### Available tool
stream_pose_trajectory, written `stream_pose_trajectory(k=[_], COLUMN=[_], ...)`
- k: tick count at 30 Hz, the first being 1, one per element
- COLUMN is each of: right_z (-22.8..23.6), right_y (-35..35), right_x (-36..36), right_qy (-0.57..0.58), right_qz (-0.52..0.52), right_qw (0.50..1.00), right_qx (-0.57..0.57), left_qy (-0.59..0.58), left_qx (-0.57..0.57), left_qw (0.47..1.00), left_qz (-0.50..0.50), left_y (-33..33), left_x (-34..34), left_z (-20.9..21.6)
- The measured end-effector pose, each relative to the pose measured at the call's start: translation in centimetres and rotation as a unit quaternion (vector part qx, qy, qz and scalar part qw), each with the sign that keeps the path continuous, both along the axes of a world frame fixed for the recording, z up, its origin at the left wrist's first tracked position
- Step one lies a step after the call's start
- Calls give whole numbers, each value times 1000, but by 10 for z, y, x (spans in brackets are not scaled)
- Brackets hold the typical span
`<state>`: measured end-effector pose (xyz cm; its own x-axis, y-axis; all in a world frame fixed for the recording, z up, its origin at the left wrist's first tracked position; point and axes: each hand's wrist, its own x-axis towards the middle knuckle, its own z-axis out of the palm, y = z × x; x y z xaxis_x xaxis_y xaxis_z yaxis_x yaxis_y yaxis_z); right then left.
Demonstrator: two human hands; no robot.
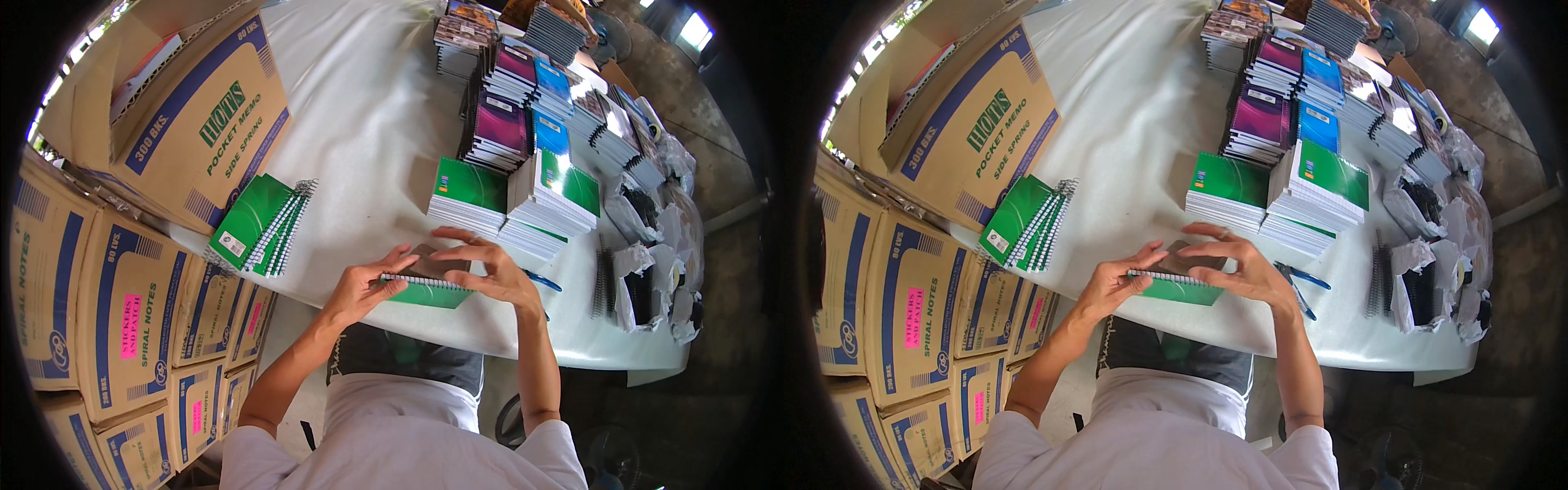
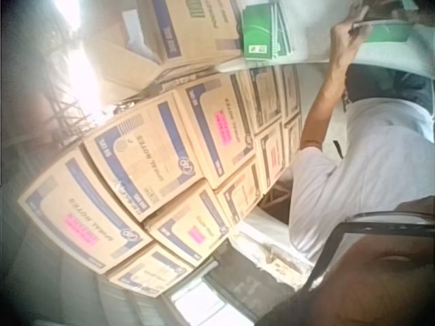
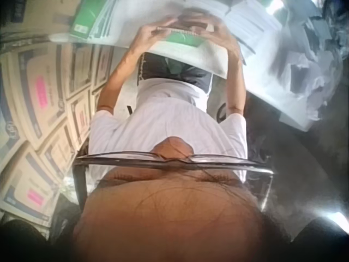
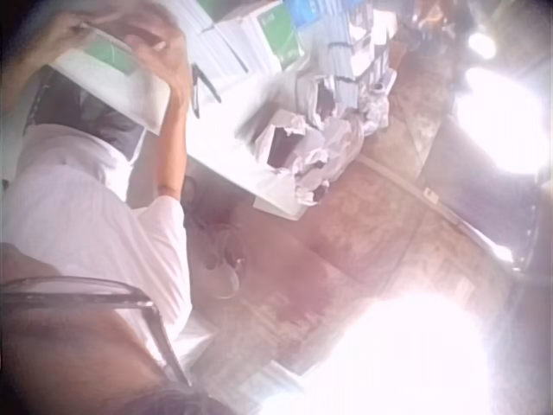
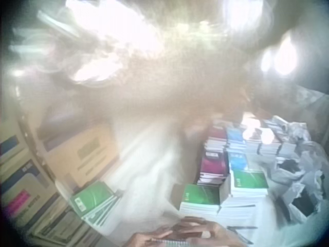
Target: The person assembles spiral-bound notebooks by inserting a metal coil through the punched holes of the paper and covers. The person picks up a stack of paper, aligns it with the front and back covers, and manually threads the spiral coil through the holes before placing the completed notebook into a large cardboard box.
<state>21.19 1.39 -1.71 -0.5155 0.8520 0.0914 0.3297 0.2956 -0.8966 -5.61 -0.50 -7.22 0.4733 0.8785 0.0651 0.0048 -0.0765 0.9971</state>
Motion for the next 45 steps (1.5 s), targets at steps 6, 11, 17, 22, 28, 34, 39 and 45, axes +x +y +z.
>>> stream_pose_trajectory(k=[6,11,17,22,28,34,39,45], right_z=[-10,-61,-43,-3,-4,-2,-1,22], right_y=[-59,-113,-115,-121,-114,-110,-107,-89], right_x=[63,96,35,-35,-44,-46,-49,-44], right_qy=[-310,-461,-282,-226,-221,-228,-143,3], right_qz=[-289,-327,-335,-224,-191,-171,-136,-14], right_qw=[900,810,882,925,934,933,979,999], right_qx=[103,158,176,208,206,221,47,-39], left_qy=[-74,15,277,365,377,380,362,356], left_qx=[34,170,319,363,325,357,365,424], left_qw=[996,981,899,849,860,843,844,817], left_qz=[45,92,115,122,113,131,152,163], left_y=[2,-2,-27,-32,-40,-38,-38,-35], left_x=[-32,-36,11,29,27,25,24,5], left_z=[52,78,23,13,20,18,21,38])
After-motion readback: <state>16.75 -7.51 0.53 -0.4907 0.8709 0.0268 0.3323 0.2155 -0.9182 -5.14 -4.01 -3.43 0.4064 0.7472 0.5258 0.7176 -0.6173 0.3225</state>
